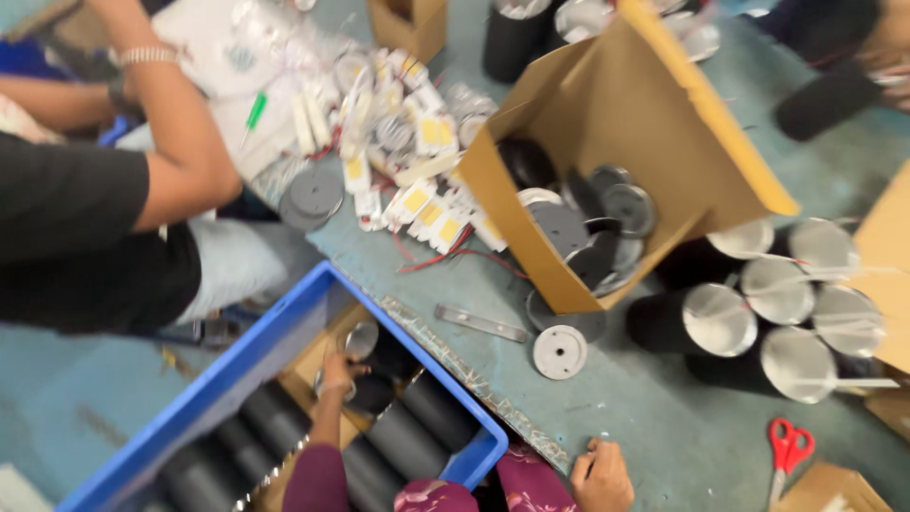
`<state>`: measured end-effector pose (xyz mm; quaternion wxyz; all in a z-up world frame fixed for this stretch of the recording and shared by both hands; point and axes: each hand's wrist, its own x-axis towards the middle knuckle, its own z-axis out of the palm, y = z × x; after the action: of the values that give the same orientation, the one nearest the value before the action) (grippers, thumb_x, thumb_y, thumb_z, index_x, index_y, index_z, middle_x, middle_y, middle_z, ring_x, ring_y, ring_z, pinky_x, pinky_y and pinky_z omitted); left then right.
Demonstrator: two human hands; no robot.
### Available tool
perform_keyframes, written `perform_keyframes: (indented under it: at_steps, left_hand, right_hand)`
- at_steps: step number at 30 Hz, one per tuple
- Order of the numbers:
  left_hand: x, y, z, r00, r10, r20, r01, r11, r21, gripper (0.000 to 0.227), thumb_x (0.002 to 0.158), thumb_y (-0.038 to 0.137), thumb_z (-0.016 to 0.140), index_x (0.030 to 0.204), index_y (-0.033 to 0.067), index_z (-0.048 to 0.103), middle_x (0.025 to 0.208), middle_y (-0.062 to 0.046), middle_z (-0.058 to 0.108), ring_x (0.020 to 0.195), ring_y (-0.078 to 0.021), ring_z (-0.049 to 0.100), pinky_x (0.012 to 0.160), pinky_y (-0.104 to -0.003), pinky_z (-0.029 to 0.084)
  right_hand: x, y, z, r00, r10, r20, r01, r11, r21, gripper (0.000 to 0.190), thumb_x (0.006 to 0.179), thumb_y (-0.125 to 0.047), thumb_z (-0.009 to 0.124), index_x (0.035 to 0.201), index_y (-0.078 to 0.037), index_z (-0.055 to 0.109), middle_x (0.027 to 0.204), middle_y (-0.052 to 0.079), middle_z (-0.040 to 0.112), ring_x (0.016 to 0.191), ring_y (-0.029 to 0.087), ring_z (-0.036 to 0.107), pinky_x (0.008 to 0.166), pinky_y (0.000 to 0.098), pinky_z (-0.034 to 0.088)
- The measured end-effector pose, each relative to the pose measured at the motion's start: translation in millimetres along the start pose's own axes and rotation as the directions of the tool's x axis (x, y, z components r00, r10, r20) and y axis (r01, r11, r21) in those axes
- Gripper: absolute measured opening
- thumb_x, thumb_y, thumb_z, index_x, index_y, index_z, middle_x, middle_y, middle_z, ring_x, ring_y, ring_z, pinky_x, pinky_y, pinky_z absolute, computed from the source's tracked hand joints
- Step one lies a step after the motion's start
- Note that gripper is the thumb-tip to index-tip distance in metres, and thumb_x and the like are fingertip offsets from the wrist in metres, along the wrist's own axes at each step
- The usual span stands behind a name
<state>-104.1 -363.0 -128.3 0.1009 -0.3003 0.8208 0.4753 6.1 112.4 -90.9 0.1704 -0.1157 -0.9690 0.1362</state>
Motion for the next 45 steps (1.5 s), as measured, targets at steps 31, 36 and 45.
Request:
perform_keyframes:
  at_steps: [31, 36, 45]
  left_hand:
    - [-298, 268, 149, 0.577, 0.766, 0.285, -0.805, 0.593, 0.036, 0.014, 0.068, 0.010, 0.081, 0.080, 0.0088, 0.075, 0.082, -0.011, 0.067, 0.081, -0.0311, 0.068, 0.073, -0.041, 0.053]
    - [-297, 323, 249, 0.300, 0.915, 0.270, -0.953, 0.300, 0.041, 0.007, 0.068, 0.004, 0.070, 0.073, 0.0087, 0.071, 0.088, -0.012, 0.066, 0.087, -0.0348, 0.066, 0.075, -0.044, 0.052]
    - [-280, 333, 314, 0.243, 0.901, 0.359, -0.957, 0.161, 0.243, 0.007, 0.077, 0.005, 0.063, 0.071, 0.0057, 0.067, 0.089, -0.015, 0.065, 0.088, -0.0345, 0.067, 0.078, -0.047, 0.052]
  right_hand:
    - [3, 199, -73, 0.648, -0.004, 0.762, -0.709, 0.363, 0.605, 0.019, 0.099, -0.018, 0.058, 0.109, -0.005, 0.066, 0.087, 0.008, 0.072, 0.068, 0.015, 0.070, 0.060, 0.0289, 0.059]
    - [1, 242, -96, 0.666, 0.114, 0.737, -0.711, 0.398, 0.580, 0.021, 0.098, -0.017, 0.057, 0.110, -0.003, 0.067, 0.089, 0.009, 0.074, 0.073, 0.015, 0.070, 0.063, 0.0282, 0.056]
    - [2, 247, -99, 0.640, 0.086, 0.764, -0.714, 0.435, 0.549, 0.025, 0.097, -0.021, 0.059, 0.113, -0.003, 0.066, 0.093, 0.009, 0.075, 0.074, 0.016, 0.072, 0.064, 0.0290, 0.056]
